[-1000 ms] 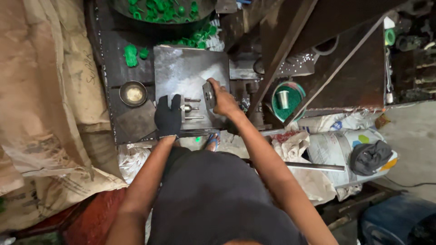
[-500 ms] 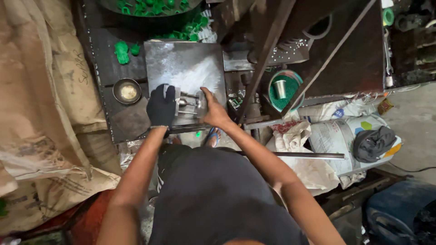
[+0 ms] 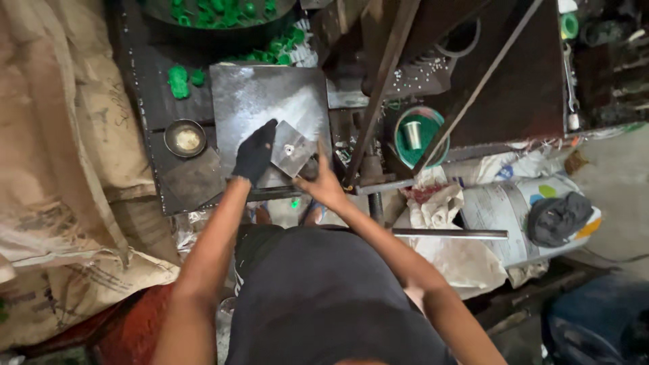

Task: The person operates a manual press machine to produce small green plastic items. They repeatedly place a metal mold into the press, pull a lever to activate the press, and then remove the finished green plastic piece from the mold.

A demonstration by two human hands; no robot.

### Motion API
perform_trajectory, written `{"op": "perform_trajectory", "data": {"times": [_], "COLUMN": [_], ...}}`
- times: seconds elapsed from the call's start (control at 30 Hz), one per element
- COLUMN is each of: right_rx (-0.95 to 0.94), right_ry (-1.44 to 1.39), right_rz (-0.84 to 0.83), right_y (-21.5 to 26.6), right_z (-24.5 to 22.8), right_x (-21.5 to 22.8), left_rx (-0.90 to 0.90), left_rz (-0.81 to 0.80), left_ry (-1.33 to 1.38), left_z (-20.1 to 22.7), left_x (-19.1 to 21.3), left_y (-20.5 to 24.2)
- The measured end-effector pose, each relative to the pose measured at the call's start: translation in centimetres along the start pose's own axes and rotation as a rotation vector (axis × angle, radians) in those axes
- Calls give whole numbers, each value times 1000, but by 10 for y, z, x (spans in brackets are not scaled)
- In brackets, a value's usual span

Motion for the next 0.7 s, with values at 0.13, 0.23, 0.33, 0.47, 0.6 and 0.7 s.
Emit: {"op": "perform_trajectory", "data": {"times": [0.13, 0.23, 0.33, 0.47, 0.6, 0.7], "right_rx": [-62, -170, 274, 111, 271, 174], "right_ry": [-18, -109, 37, 190, 479, 450], "right_rz": [-10, 169, 548, 699, 806, 807], "right_y": [34, 50, 46, 22, 23, 23], "right_z": [-8, -2, -29, 10, 6, 18], "right_x": [37, 89, 161, 191, 186, 187], "left_rx": [-99, -309, -396, -192, 52, -372], "left_rz": [177, 163, 240, 246, 129, 445], "left_ry": [124, 30, -172, -252, -188, -329], "left_z": [-12, 13, 45, 58, 44, 75], "left_x": [31, 38, 31, 19, -1, 0], "left_y": [54, 89, 105, 91, 67, 63]}}
Point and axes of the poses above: each hand's wrist, its own y-axis away from the middle knuckle, its own x-axis out of the back of the hand, z = x × y, the point moved 9 cm from there along -y, towards the middle knuckle, and after that the axes turned 13 degrees about z, right-handed, at the moved point
